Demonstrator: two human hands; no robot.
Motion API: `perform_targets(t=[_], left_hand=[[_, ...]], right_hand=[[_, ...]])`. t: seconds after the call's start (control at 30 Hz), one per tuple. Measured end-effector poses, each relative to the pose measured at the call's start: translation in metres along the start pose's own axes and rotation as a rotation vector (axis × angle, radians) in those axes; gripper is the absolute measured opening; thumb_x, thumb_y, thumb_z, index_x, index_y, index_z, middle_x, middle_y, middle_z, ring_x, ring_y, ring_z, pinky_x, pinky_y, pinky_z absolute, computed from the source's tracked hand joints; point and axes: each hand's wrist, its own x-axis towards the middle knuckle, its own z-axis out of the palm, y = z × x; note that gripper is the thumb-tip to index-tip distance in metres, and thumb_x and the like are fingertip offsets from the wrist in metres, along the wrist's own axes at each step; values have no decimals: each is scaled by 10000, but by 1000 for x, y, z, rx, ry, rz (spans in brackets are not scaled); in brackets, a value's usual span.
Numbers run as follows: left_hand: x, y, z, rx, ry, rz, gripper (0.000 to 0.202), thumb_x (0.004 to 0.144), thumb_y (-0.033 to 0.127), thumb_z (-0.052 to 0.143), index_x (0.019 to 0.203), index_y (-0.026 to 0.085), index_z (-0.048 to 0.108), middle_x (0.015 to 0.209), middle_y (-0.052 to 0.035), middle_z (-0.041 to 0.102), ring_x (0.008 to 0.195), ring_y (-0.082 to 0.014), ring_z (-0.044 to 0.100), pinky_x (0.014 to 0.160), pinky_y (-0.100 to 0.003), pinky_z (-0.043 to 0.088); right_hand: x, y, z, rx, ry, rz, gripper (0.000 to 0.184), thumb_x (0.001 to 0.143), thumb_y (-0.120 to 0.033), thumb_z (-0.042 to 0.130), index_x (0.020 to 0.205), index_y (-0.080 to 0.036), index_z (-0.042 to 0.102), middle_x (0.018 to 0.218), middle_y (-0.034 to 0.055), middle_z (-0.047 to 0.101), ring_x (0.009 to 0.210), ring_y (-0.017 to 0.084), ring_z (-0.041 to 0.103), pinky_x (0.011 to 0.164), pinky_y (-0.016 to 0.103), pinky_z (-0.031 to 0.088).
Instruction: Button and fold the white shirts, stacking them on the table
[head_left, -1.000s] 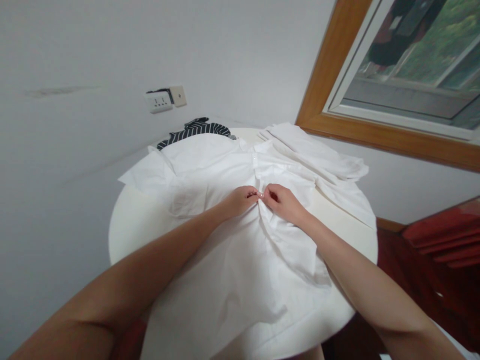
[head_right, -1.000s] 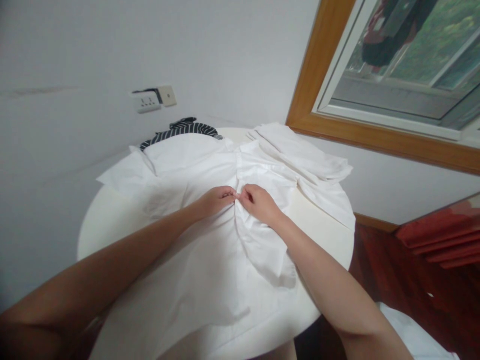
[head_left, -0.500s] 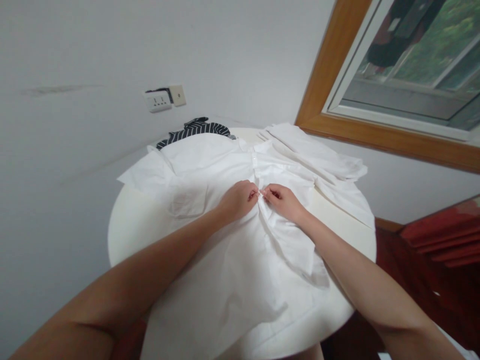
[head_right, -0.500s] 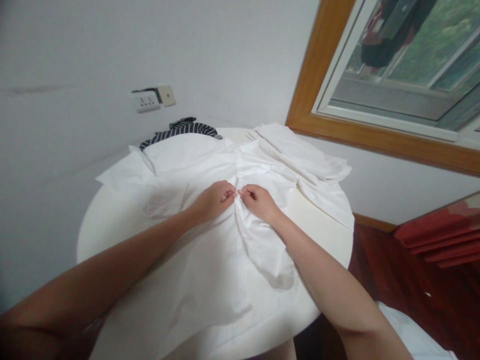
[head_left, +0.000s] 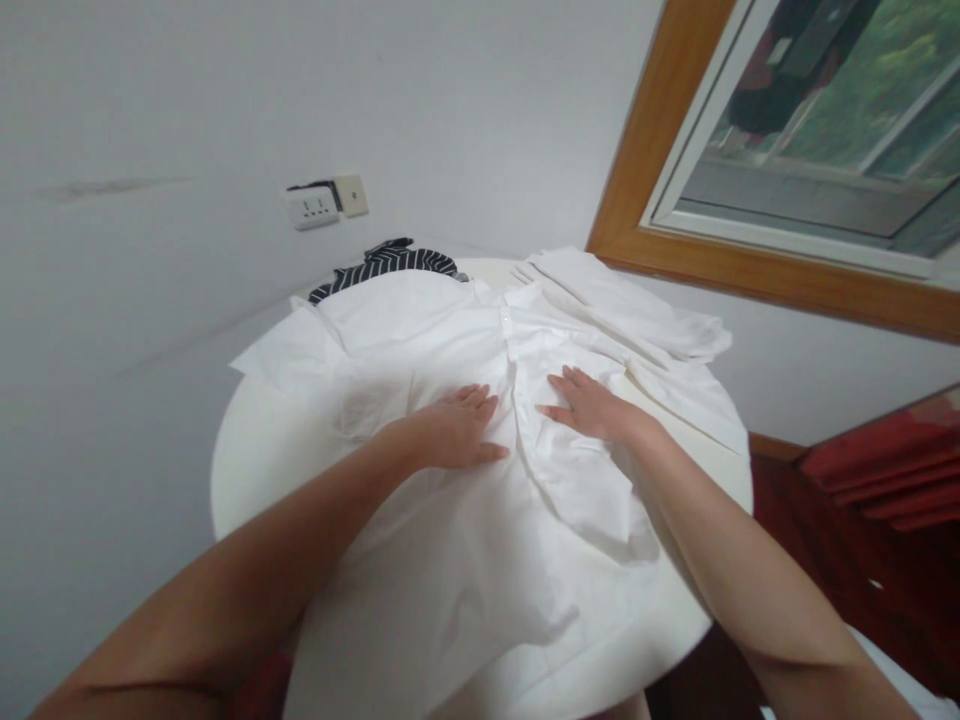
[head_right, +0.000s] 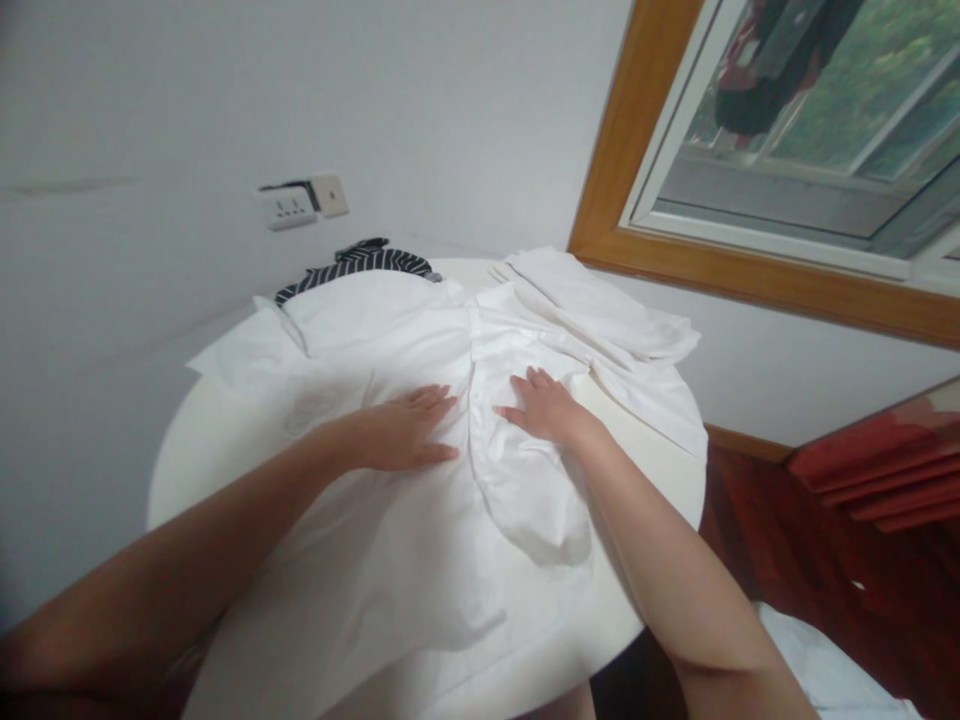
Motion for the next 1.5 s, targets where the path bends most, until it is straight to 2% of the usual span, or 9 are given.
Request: perform_targets(t=[0.1, 0.23, 0.5, 0.7, 0.77, 0.9, 1.07, 1.3, 1.5], left_hand=[[3, -3, 2, 16, -61, -9, 885, 845, 689, 392, 1461, 66, 268, 1552, -231, 176, 1443, -334, 164, 1138, -408, 195], [14, -13, 8, 41, -2, 1, 882, 864, 698, 340, 1488, 86, 221, 1567, -200, 125, 1458, -295, 111, 1159, -378, 135], [34, -48, 17, 85, 166, 158, 731, 918, 616, 337, 1456, 121, 319, 1545, -177, 252, 1432, -276, 230, 1147, -369, 185], [43, -62, 15, 41, 348, 252, 612, 903, 542, 463, 1358, 132, 453, 1412, -164, 477, 1308, -258, 425, 1093, -373, 304], [37, -53, 6, 0, 412, 269, 587, 865, 492, 550, 1322, 131, 480, 1336, -162, 534, 1237, -267, 476, 1052, -388, 353], [23, -19, -11, -137, 496, 268, 285, 842, 284, 568, 1082, 134, 606, 1067, -113, 636, 1018, -230, 565, 914, -343, 434], [18, 11, -8, -305, 249, 358, 193, 894, 277, 481, 836, 180, 638, 790, -17, 632, 739, -137, 575, 715, -240, 423], [16, 16, 0, -269, 122, 371, 238, 837, 395, 599, 939, 180, 605, 808, -19, 592, 758, -152, 553, 740, -260, 415], [14, 25, 4, -158, 166, 295, 131, 866, 299, 562, 901, 174, 577, 896, -45, 603, 850, -180, 551, 789, -285, 409]], right_hand=[[8, 8, 0, -4, 1, -7, 800, 897, -670, 346, 1514, -172, 240, 1585, 159, 103, 1456, 323, 71, 1149, 526, 151], [21, 33, 6, -17, 120, -85, 704, 921, -612, 373, 1487, -197, 319, 1573, 150, 163, 1449, 314, 132, 1144, 535, 161], [29, 50, 15, 32, 455, -220, 394, 963, -403, 406, 1191, -204, 658, 1299, 104, 603, 1253, 241, 510, 1046, 415, 386], [3, 30, -12, 131, 644, -296, 261, 889, -323, 518, 998, -191, 715, 1066, 95, 694, 1032, 241, 599, 938, 379, 430], [-12, 14, -22, 236, 585, -339, 262, 902, -340, 491, 923, -183, 700, 932, 77, 695, 884, 206, 607, 833, 336, 449], [-36, -16, -28, 361, 193, -377, 366, 893, -503, 487, 760, -180, 597, 676, -1, 587, 605, 124, 487, 584, 249, 372], [-45, -27, -21, 318, -90, -382, 413, 743, -588, 652, 790, -189, 556, 672, -23, 563, 582, 109, 444, 546, 235, 310], [-47, -24, -21, 315, -188, -489, 35, 731, -185, 575, 719, -168, 604, 680, -14, 580, 601, 103, 472, 588, 228, 348], [-43, -14, -23, 359, -214, -520, 80, 720, -160, 529, 745, -161, 606, 664, -37, 519, 599, 93, 431, 573, 213, 335]])
